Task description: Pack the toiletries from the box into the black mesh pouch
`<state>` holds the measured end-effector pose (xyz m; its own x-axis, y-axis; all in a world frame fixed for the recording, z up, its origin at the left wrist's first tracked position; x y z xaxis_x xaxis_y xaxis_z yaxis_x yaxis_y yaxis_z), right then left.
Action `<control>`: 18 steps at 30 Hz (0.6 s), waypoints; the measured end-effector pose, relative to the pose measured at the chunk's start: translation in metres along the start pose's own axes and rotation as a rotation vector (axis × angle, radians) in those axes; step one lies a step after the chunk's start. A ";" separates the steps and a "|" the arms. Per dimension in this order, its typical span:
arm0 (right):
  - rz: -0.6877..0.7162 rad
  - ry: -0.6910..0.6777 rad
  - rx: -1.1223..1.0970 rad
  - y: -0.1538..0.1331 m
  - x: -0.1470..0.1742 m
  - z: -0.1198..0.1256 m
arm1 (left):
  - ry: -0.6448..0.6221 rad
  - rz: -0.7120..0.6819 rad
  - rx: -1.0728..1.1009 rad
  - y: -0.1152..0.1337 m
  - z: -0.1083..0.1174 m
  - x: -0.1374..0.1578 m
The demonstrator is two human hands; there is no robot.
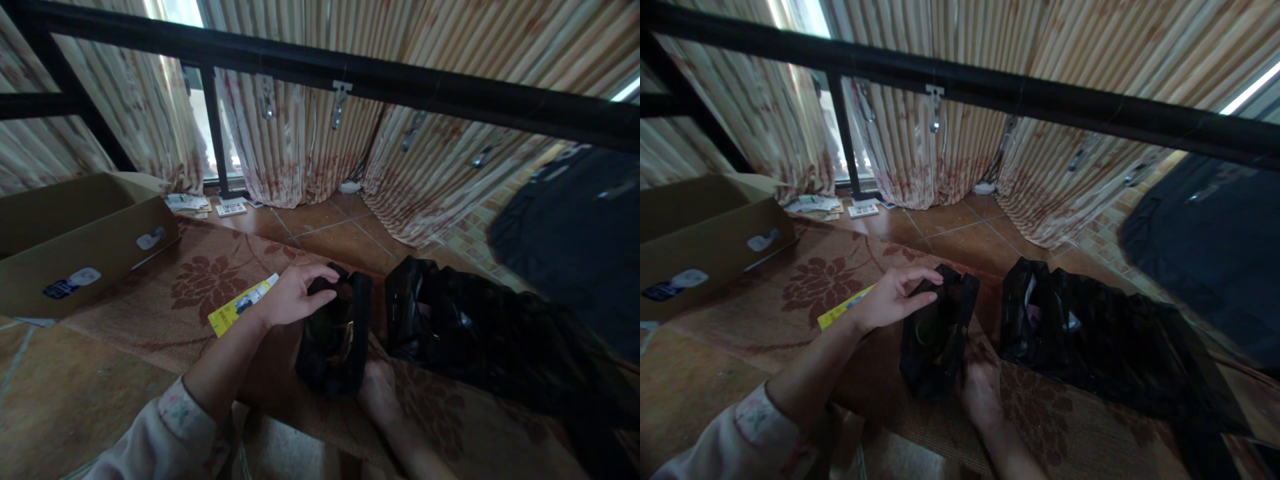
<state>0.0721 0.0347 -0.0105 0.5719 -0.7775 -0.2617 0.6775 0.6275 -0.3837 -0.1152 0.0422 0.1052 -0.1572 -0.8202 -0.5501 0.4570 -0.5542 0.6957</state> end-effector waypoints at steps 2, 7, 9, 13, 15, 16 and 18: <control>0.006 0.006 -0.012 0.000 0.000 0.000 | 0.090 0.038 -0.012 -0.007 0.005 0.001; -0.019 0.022 -0.033 0.001 0.001 0.001 | 0.161 0.220 -0.192 -0.034 0.023 0.010; -0.023 0.027 -0.043 0.002 0.002 0.001 | 0.086 0.339 -0.348 -0.050 0.032 0.018; -0.032 -0.001 -0.029 0.002 0.003 -0.001 | -0.119 0.534 -0.673 -0.074 0.054 0.038; -0.041 -0.018 -0.019 0.002 0.003 -0.001 | -0.217 0.603 -0.727 -0.082 0.059 0.048; -0.051 -0.019 -0.017 0.002 0.002 -0.001 | -0.254 0.636 -0.734 -0.084 0.061 0.052; -0.057 -0.005 -0.014 0.002 0.002 0.000 | -0.294 0.703 -0.743 -0.088 0.064 0.059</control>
<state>0.0744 0.0344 -0.0119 0.5346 -0.8118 -0.2347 0.7025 0.5813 -0.4105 -0.2210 0.0333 0.0411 0.1904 -0.9793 0.0681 0.9316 0.2021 0.3022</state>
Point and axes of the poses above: each hand's wrist, its own x-axis away from the middle knuckle, its own z-axis out of the back of the hand, y = z × x, the point moved 7 cm from there along -x, towards the middle knuckle, and after that the axes turned 11 degrees about -z, right-handed, at the moved point
